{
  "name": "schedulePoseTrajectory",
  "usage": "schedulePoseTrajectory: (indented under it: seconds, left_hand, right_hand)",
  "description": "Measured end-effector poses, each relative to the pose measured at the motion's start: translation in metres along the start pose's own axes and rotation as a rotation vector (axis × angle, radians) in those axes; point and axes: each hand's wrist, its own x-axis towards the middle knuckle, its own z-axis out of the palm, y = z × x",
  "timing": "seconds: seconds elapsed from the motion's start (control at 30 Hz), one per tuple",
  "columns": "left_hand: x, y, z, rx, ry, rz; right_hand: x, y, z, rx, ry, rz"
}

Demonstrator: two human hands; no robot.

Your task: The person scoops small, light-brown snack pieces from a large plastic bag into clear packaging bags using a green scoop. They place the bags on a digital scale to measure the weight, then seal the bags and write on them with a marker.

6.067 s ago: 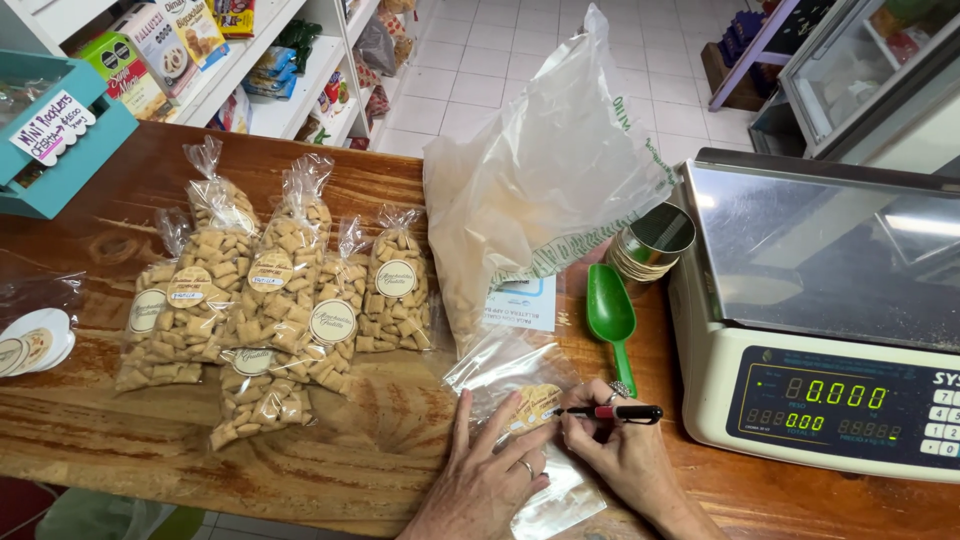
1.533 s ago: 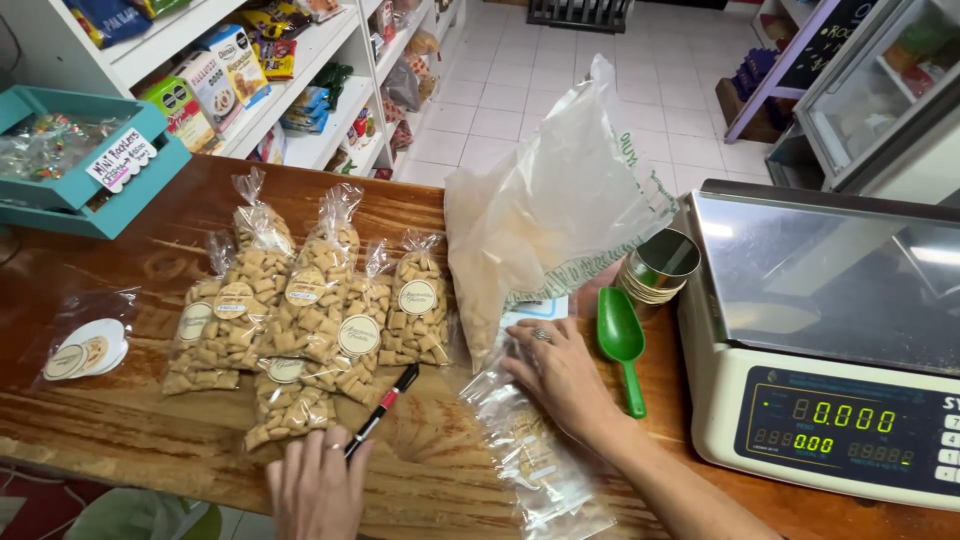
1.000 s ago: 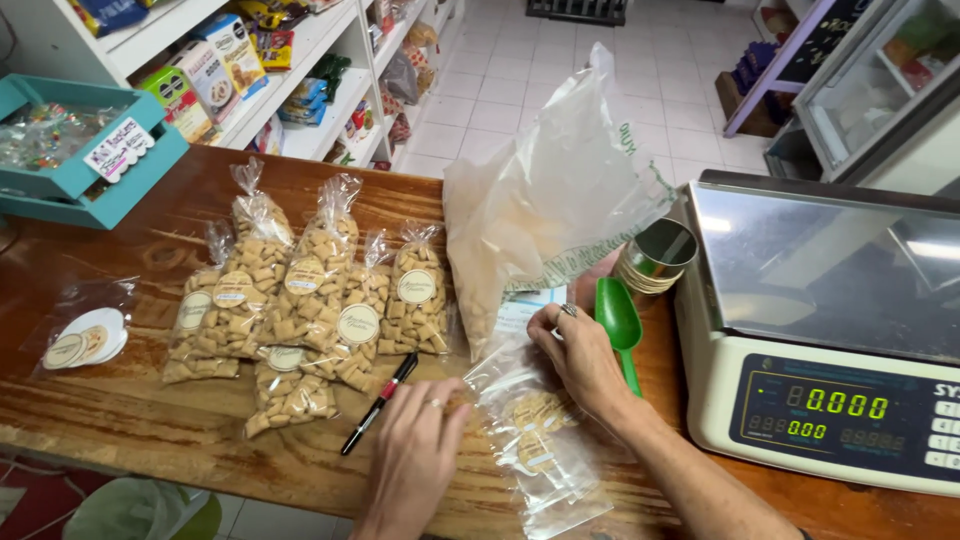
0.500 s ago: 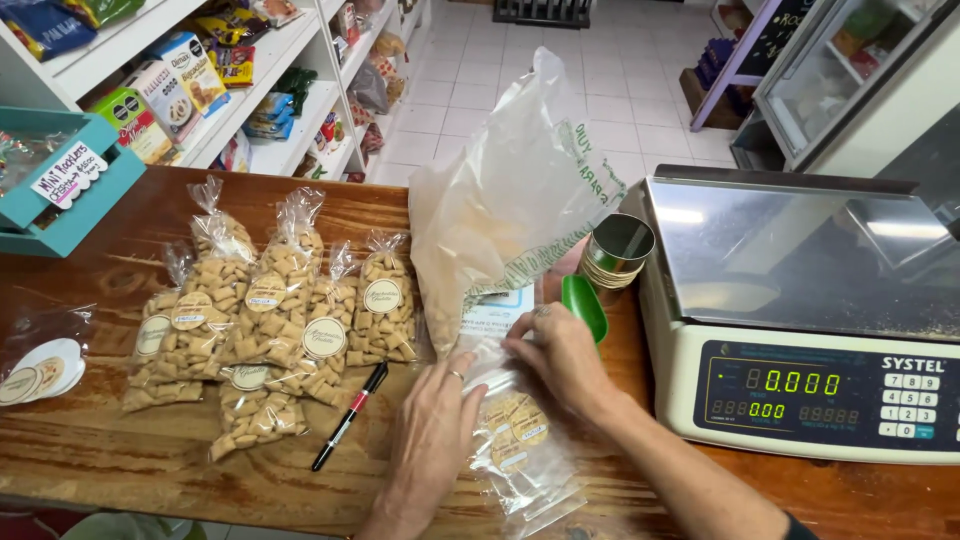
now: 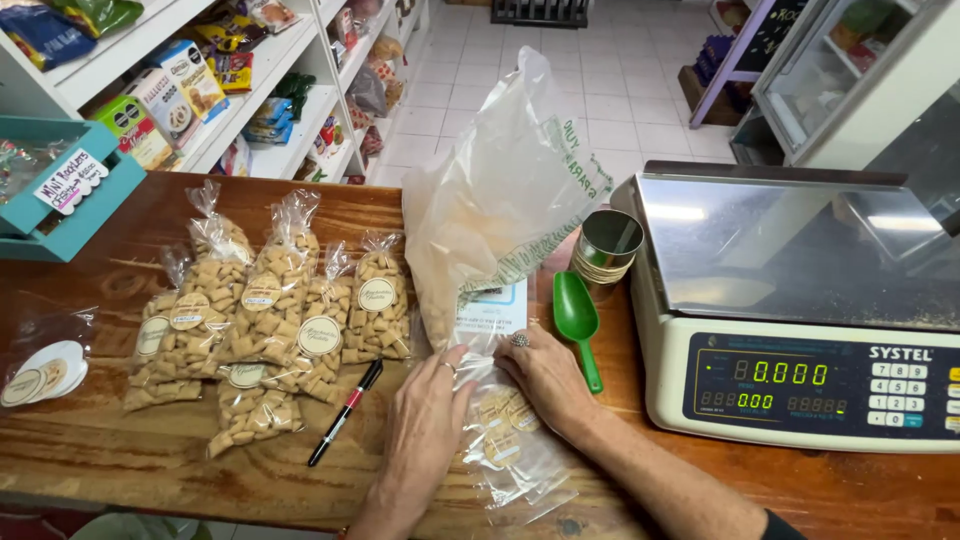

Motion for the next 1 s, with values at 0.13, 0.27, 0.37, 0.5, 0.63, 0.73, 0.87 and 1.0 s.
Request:
schedulePoseTrajectory:
  seconds: [0.13,0.27,0.37,0.5,0.63,0.73,0.87,1.0]
  left_hand:
    - [0.003,0.000,-0.003,-0.028,0.079,0.013]
    - [0.004,0.016,-0.028,-0.116,0.050,-0.129]
    - [0.014,0.028,-0.039,-0.161,-0.108,-0.323]
    - [0.029,0.043,-0.043,-0.516,-0.299,-0.395]
    - [0.043,0.080,-0.062,-0.979,-0.447,-0.535]
    - [0.045,0.084,-0.056,-0.918,-0.324,-0.081]
    - [0.051,0.129,-0.088,-0.853,-0.459,0.008]
    - [0.069,0.166,-0.092,-0.820,-0.583,-0.003]
  right_hand:
    - [-0.001,0.008,-0.007,0.068,0.009,-0.009]
    - [0.011,-0.012,-0.050,0.243,0.113,0.055]
    - [0.013,-0.028,-0.084,0.248,0.103,0.144]
    - [0.007,-0.046,-0.113,0.348,0.165,0.009]
    - [-0.010,-0.060,-0.124,0.220,0.130,-0.230]
    - [-0.021,-0.067,-0.147,0.314,0.181,-0.022]
    - [-0.028,-0.032,-0.173,0.853,0.164,0.397]
    - [-0.043,-0.003,-0.198,1.110,0.061,0.577]
